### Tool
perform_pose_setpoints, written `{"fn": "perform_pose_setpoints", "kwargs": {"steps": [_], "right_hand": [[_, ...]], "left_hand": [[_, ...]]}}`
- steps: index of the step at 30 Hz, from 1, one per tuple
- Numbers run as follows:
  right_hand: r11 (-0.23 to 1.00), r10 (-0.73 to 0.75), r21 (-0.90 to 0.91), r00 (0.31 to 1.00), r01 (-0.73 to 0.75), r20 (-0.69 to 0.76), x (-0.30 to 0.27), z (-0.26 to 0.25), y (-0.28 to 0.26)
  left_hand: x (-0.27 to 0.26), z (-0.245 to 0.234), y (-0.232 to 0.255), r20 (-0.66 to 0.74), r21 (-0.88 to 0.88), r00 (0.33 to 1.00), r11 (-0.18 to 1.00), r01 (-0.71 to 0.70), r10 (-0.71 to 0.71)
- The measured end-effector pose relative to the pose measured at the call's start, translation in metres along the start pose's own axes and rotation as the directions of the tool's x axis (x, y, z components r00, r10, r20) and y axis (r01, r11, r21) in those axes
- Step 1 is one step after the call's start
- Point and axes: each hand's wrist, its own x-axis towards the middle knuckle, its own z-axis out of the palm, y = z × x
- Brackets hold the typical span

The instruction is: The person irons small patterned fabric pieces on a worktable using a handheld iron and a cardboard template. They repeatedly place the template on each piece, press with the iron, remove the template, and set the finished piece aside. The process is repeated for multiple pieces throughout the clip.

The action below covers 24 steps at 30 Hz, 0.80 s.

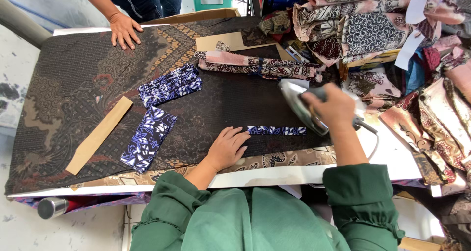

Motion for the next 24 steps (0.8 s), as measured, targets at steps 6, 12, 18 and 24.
{"fn": "perform_pose_setpoints", "kwargs": {"steps": [6, 12, 18, 24], "right_hand": [[0.655, 0.232, 0.673, 0.757, 0.342, -0.611, 0.001, 0.039, 0.080], [0.301, 0.370, 0.865, 0.786, 0.402, -0.495, -0.019, 0.072, 0.106], [0.518, 0.271, 0.786, 0.807, 0.337, -0.524, -0.038, 0.058, 0.106], [0.842, 0.194, 0.486, 0.710, 0.234, -0.677, -0.105, 0.058, 0.100]], "left_hand": [[-0.001, 0.001, -0.001, -0.011, -0.018, 1.000, 1.000, -0.010, 0.010], [0.022, 0.011, 0.003, -0.160, -0.173, 0.960, 0.964, 0.203, -0.231], [0.074, 0.032, 0.004, 0.076, -0.013, 0.923, 0.925, 0.380, -0.378], [0.066, 0.008, -0.048, 0.120, -0.028, 0.913, 0.918, 0.396, -0.390]]}}
